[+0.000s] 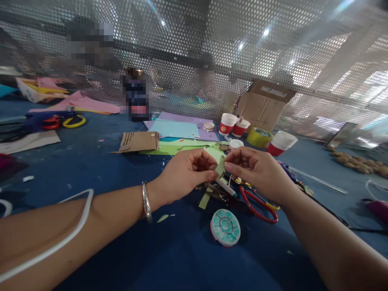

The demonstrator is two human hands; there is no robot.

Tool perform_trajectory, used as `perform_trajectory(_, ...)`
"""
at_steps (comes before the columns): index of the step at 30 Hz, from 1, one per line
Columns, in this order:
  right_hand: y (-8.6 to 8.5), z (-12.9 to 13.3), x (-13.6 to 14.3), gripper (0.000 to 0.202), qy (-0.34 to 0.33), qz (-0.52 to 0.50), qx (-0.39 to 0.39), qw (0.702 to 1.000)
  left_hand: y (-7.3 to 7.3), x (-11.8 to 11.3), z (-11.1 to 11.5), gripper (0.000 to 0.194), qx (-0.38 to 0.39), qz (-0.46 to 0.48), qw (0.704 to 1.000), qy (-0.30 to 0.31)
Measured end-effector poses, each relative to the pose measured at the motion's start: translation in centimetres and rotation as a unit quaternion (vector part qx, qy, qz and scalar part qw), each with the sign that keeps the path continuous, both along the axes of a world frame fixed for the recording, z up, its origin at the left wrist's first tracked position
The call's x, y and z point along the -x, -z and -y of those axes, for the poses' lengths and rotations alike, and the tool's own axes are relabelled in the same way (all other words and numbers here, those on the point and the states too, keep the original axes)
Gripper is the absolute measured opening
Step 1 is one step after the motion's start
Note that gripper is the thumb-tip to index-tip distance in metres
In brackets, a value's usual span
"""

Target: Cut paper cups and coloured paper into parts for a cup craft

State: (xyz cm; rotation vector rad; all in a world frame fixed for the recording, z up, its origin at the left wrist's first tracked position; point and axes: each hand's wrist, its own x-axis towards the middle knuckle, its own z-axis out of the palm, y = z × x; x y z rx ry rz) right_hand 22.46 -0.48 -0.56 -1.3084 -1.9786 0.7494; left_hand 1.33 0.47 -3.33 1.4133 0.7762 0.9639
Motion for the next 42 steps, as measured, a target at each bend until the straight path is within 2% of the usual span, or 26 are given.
perform_trajectory(3,0.2,0.2,0.3,0.032,-0.008,-0.07,0.063,0.996,-0.1,0.0,0.0,0.02,-0.011,0.001,1.0,0.01)
perform_trajectory(6,0.2,0.4,0.5,0.043,0.015,-0.129,0.105,0.986,-0.1,0.1,0.0,0.02,-0.017,0.001,1.0,0.013)
perform_trajectory(10,0.2,0.6,0.9,0.039,0.023,-0.173,0.134,0.975,-0.1,0.1,0.1,0.02,-0.015,0.002,1.0,0.015)
perform_trajectory(15,0.2,0.6,1.1,0.031,-0.008,-0.158,0.14,0.977,-0.2,0.0,0.3,0.022,-0.011,-0.008,1.0,0.02)
perform_trajectory(22,0.1,0.7,1.1,0.034,-0.002,-0.152,0.131,0.98,-0.3,-0.1,0.4,0.026,0.002,-0.021,0.999,-0.025)
perform_trajectory(34,-0.1,1.0,1.5,0.032,-0.003,-0.155,0.15,0.976,-0.3,-0.1,0.4,0.028,0.004,-0.012,1.0,-0.018)
perform_trajectory(42,-0.2,1.2,1.6,0.03,-0.005,-0.139,0.13,0.982,0.0,-0.3,0.5,0.029,0.004,-0.016,1.0,-0.016)
